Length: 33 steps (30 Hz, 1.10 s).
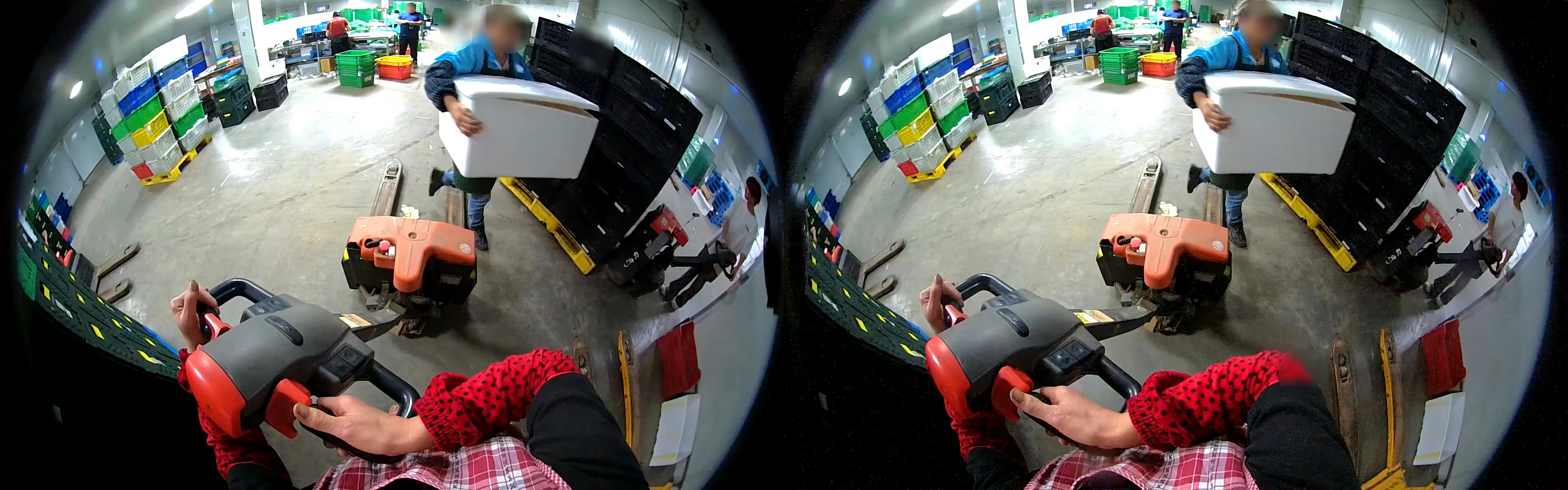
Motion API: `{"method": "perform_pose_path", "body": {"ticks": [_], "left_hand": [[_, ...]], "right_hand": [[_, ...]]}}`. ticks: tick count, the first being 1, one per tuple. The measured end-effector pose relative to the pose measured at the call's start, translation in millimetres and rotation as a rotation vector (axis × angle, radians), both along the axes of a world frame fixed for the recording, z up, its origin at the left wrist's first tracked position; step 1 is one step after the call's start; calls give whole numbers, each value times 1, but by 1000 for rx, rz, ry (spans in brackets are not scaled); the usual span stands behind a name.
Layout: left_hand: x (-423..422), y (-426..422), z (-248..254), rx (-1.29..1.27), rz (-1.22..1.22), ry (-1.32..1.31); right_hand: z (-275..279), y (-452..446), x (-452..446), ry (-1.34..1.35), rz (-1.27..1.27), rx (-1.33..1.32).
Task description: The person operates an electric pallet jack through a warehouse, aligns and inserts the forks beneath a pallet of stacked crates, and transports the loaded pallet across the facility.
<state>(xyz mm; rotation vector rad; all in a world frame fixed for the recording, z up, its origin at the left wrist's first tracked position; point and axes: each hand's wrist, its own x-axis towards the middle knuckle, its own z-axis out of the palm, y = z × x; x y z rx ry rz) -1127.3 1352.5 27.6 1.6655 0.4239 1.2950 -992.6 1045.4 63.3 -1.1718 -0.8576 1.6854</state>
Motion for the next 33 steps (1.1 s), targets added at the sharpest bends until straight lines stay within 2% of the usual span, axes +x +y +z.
{"method": "perform_pose_path", "body": {"ticks": [8, 10, 17, 23, 26, 29, 33], "left_hand": [[1, 0, -3, -12, 13, -29], [1, 2, -5, 92, 32, -49], [-3, 1, -5, 84, 108, -37], [-11, -6, 10, 65, 84, 159], [-7, -6, 11, 76, 104, 181], [-2, -7, 14, 18, 95, 179], [8, -13, 15, 72, 206, 133]], "right_hand": [[-8, 2, -1, -43, 20, -4], [-4, 2, 0, -43, 22, 15], [3, 2, 2, -61, 48, 29], [-3, 0, -3, -73, -52, 220], [5, -1, 9, -120, 20, 171], [1, -1, 12, -106, -16, 173], [15, -7, 31, -141, 44, 131]]}}
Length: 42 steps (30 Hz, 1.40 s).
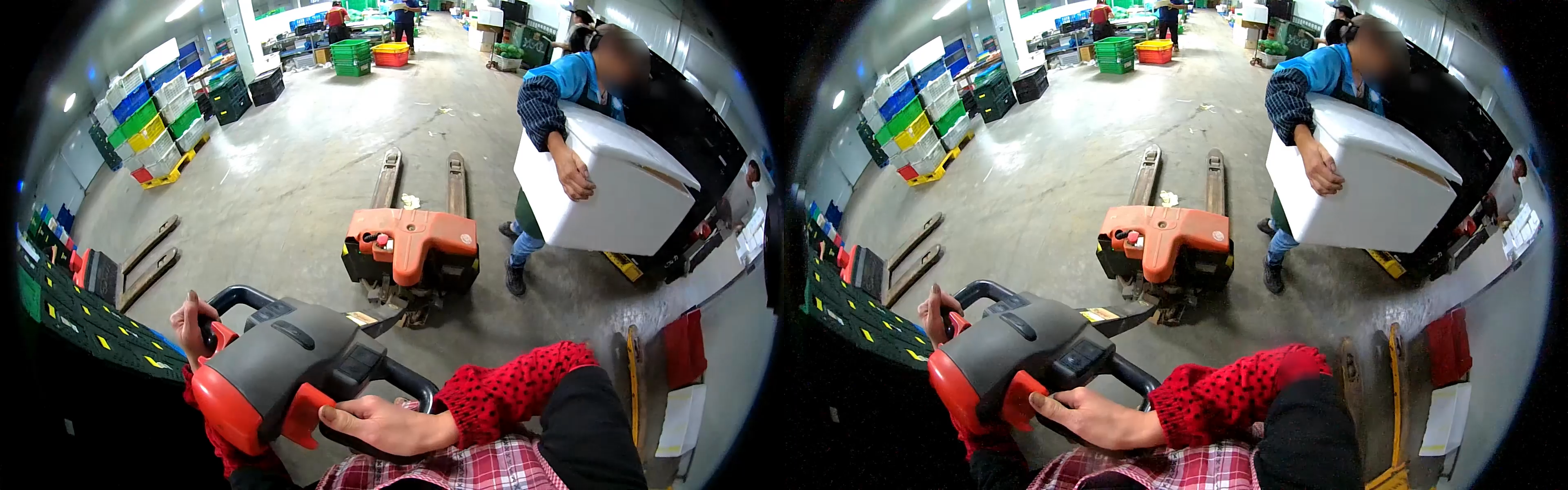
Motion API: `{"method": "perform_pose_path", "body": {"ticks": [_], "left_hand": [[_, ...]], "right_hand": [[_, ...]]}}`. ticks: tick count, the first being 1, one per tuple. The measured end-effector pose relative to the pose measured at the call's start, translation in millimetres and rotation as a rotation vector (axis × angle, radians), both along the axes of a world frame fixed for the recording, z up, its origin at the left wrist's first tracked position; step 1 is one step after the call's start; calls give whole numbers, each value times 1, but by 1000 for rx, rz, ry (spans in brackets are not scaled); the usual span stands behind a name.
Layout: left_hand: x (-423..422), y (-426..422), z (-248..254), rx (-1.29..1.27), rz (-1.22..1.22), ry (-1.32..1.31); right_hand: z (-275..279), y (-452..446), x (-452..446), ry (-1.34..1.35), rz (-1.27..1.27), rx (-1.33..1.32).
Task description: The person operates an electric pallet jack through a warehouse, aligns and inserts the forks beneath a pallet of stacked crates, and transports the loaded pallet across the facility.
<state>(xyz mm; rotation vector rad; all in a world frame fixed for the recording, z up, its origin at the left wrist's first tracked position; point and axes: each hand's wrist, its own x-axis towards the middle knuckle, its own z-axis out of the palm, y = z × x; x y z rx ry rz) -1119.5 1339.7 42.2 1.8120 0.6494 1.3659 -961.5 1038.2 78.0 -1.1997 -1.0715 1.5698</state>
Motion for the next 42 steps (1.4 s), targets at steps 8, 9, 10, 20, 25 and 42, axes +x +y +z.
{"method": "perform_pose_path", "body": {"ticks": [8, 9, 10, 20, 25, 42], "left_hand": [[14, -21, 29, -119, 71, 47], [17, -25, 36, -121, 54, 59], [19, -26, 39, -120, 53, 57], [24, -40, 47, -103, 12, 48], [42, -56, 46, -91, 11, 82], [150, -87, 23, 30, 119, 194]], "right_hand": [[36, -19, 36, -83, 1, -12], [41, -20, 40, -89, 4, -6], [47, -20, 43, -95, 7, 0], [55, -36, 60, -167, -41, -73], [51, -48, 80, -203, -81, -111], [35, -48, 222, -492, 92, -29]]}}
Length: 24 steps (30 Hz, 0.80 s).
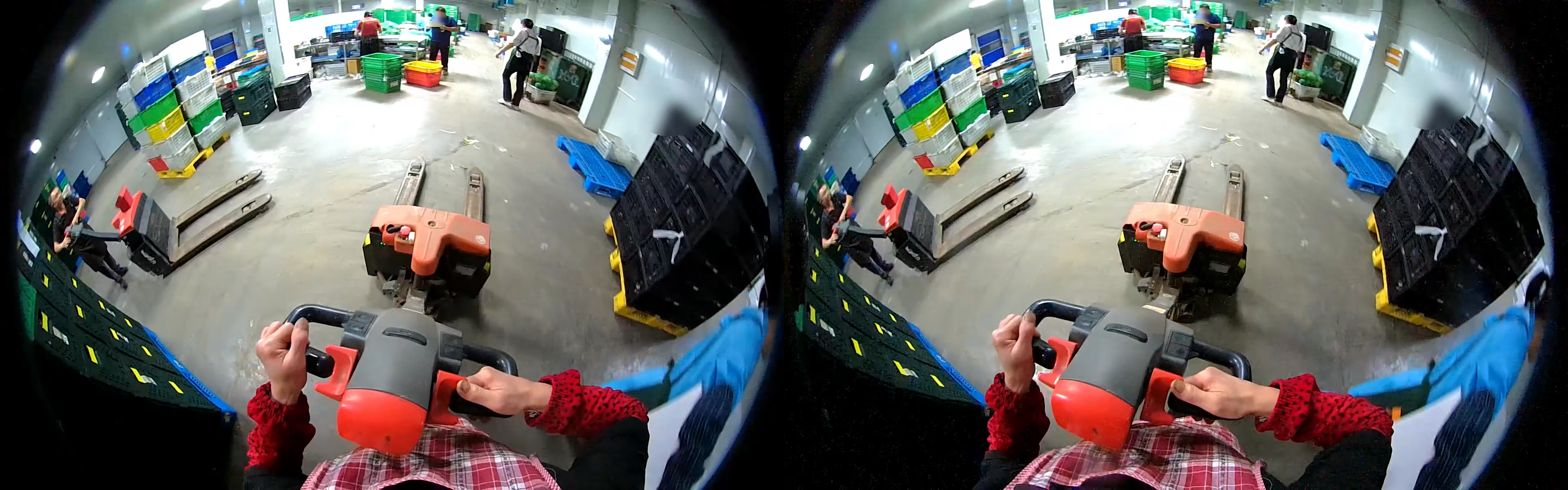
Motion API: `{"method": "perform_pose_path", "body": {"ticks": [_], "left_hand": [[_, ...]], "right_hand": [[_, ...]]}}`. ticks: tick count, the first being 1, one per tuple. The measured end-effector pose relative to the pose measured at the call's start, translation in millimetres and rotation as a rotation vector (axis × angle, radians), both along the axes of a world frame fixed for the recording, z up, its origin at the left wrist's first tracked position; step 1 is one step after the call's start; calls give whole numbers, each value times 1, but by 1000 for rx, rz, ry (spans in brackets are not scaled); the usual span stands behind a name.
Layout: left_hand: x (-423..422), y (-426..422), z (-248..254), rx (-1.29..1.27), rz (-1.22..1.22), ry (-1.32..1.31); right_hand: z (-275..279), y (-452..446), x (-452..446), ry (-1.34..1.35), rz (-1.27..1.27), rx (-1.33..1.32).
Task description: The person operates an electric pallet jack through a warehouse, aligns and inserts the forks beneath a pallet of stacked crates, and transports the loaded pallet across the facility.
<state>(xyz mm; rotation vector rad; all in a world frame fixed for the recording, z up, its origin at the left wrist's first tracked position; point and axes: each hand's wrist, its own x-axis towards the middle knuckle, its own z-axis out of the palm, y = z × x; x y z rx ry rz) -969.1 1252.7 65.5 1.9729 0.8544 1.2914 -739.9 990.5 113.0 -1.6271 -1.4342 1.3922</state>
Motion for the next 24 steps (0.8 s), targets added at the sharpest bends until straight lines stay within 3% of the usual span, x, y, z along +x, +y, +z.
{"method": "perform_pose_path", "body": {"ticks": [6, 11, 15, 17, 20, 24], "left_hand": [[47, -6, 12, 38, 55, -5], [96, 0, 24, 73, 95, 20], [133, 38, 17, 49, 62, 10], [152, 63, 29, 38, 34, -2], [206, 130, 8, 25, 15, -28], [213, 137, 39, 7, -13, -8]], "right_hand": [[13, 6, 58, 115, -55, -151], [25, 20, 115, -64, 24, -41], [18, 53, 147, -40, 23, -20], [34, 75, 159, 16, -57, -131], [20, 135, 199, 6, -87, 17], [41, 132, 201, 33, -76, -41]]}}
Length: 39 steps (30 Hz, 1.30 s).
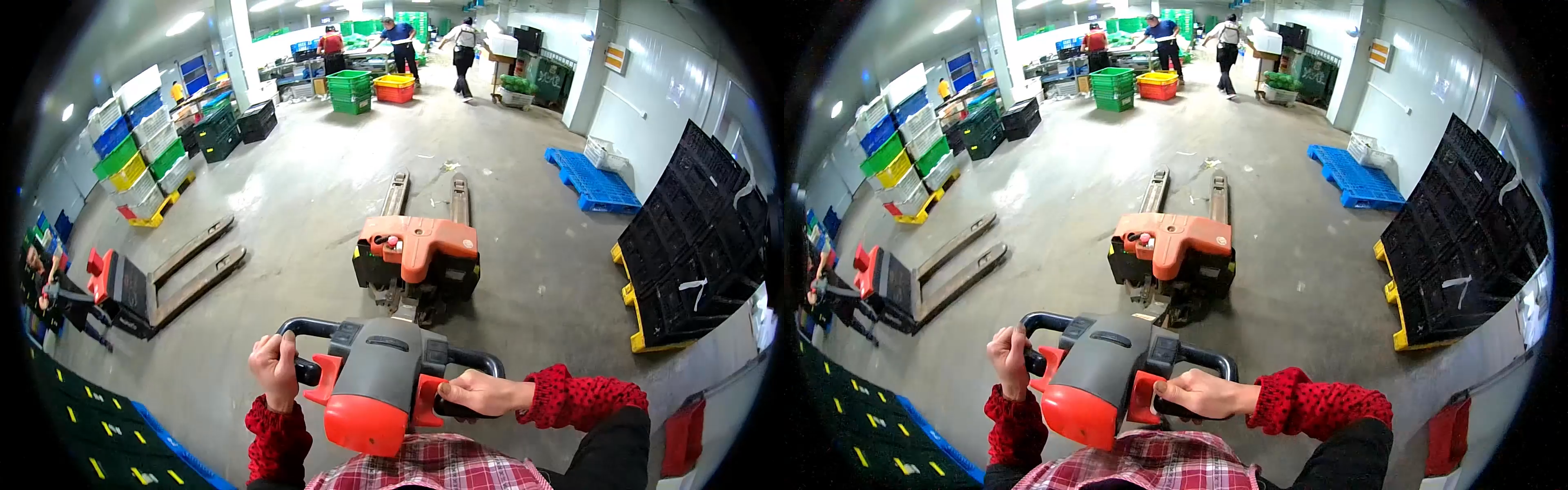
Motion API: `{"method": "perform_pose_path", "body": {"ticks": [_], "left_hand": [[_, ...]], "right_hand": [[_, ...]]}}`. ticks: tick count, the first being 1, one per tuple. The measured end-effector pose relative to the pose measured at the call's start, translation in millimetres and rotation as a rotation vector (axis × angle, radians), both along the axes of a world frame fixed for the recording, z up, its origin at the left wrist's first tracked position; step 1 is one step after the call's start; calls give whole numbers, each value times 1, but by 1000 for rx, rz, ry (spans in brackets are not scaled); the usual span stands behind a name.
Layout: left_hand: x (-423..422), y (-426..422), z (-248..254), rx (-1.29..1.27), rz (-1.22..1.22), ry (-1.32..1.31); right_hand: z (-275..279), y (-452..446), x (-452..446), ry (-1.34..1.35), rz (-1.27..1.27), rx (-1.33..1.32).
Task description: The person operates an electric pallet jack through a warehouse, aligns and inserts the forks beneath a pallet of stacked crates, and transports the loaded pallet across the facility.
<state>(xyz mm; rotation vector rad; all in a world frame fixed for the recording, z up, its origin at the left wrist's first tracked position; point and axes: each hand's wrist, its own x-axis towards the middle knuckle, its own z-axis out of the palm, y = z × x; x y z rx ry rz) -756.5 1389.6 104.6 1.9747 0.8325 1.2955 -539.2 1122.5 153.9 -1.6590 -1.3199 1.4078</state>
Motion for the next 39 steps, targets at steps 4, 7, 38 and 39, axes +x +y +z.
{"method": "perform_pose_path", "body": {"ticks": [4, 7, 38, 39], "left_hand": [[65, 44, -7, 19, -55, -13], [135, 64, -1, 29, -70, 8], [601, 239, 51, 338, -258, 121], [615, 252, 52, 344, -253, 126]], "right_hand": [[-3, 35, 54, -19, -74, -23], [0, 54, 121, 1, -119, -7], [38, 246, 644, -180, -182, 125], [40, 258, 656, -142, -191, 110]]}}
